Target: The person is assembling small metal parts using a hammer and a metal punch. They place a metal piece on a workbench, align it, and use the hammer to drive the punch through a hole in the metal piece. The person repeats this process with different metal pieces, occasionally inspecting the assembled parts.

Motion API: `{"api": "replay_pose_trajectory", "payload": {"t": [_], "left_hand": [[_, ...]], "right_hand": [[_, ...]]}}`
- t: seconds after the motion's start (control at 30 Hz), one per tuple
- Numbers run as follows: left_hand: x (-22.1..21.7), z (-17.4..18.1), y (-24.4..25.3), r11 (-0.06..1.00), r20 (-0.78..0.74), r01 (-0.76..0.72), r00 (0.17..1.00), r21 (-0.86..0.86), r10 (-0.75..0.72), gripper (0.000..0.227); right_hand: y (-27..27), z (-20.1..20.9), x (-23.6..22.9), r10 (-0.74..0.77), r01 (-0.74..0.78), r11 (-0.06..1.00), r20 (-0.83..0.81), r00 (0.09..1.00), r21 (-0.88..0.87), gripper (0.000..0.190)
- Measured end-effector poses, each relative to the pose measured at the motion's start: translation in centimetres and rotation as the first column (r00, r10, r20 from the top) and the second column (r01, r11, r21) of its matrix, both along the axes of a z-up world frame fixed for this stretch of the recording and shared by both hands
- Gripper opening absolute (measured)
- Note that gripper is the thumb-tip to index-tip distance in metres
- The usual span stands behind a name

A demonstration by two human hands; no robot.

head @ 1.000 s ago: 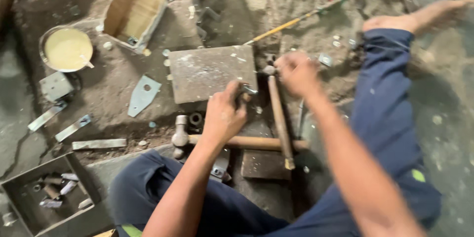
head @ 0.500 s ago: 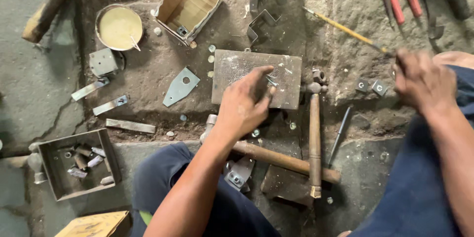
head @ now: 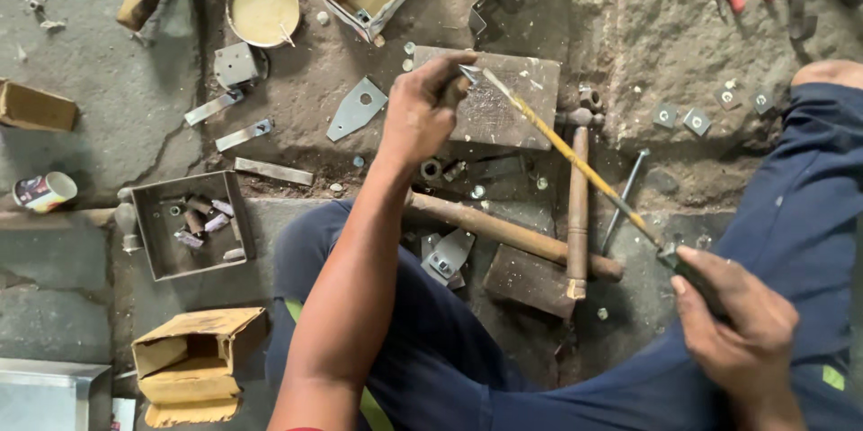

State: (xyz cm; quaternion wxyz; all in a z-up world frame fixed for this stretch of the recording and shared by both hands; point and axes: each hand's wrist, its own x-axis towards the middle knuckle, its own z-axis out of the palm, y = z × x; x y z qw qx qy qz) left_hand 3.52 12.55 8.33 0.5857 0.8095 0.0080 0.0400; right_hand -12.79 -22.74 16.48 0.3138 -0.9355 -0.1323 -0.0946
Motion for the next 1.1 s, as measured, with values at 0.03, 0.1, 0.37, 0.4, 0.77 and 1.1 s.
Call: {"api": "replay_pose_trajectory", "payload": {"t": [0.03, 0.1, 0.37, 0.4, 0.77, 1.1], "left_hand": [[0.2, -0.1, 0.4, 1.0, 0.055, -0.007, 0.998, 0.013, 0.006, 0.029], [0.7, -0.7, 0.7, 0.999, 0.162, -0.012, 0.987, 0.038, 0.006, 0.028], [1.6, -1.7, -0.3, 0.995, 0.135, -0.028, 0.991, 0.099, 0.015, 0.026], [1.6, -1.7, -0.4, 0.994, 0.055, -0.032, 0.998, 0.105, 0.026, 0.026], [2.3, -3.3, -0.6, 0.999, 0.169, -0.009, 0.986, -0.041, 0.016, 0.022], [1.6, -3.1, -0.9, 0.964, 0.264, -0.085, 0.964, 0.254, 0.015, 0.023]], "right_hand": [[0.1, 0.0, -0.2, 0.015, -0.015, 1.0, 0.034, 0.999, 0.008, 0.025], [0.1, -0.3, 0.0, 0.011, -0.011, 1.0, -0.008, 1.0, 0.015, 0.029], [0.4, -1.0, 0.4, 0.002, 0.001, 0.998, -0.043, 0.999, 0.063, 0.03], [0.5, -1.0, 0.5, 0.007, -0.004, 0.997, -0.044, 0.999, 0.072, 0.03], [1.3, -0.6, 0.6, 0.01, -0.009, 0.998, -0.014, 1.0, 0.068, 0.028], [1.3, -0.3, 0.6, 0.032, -0.033, 0.999, -0.087, 0.996, -0.012, 0.034]]}}
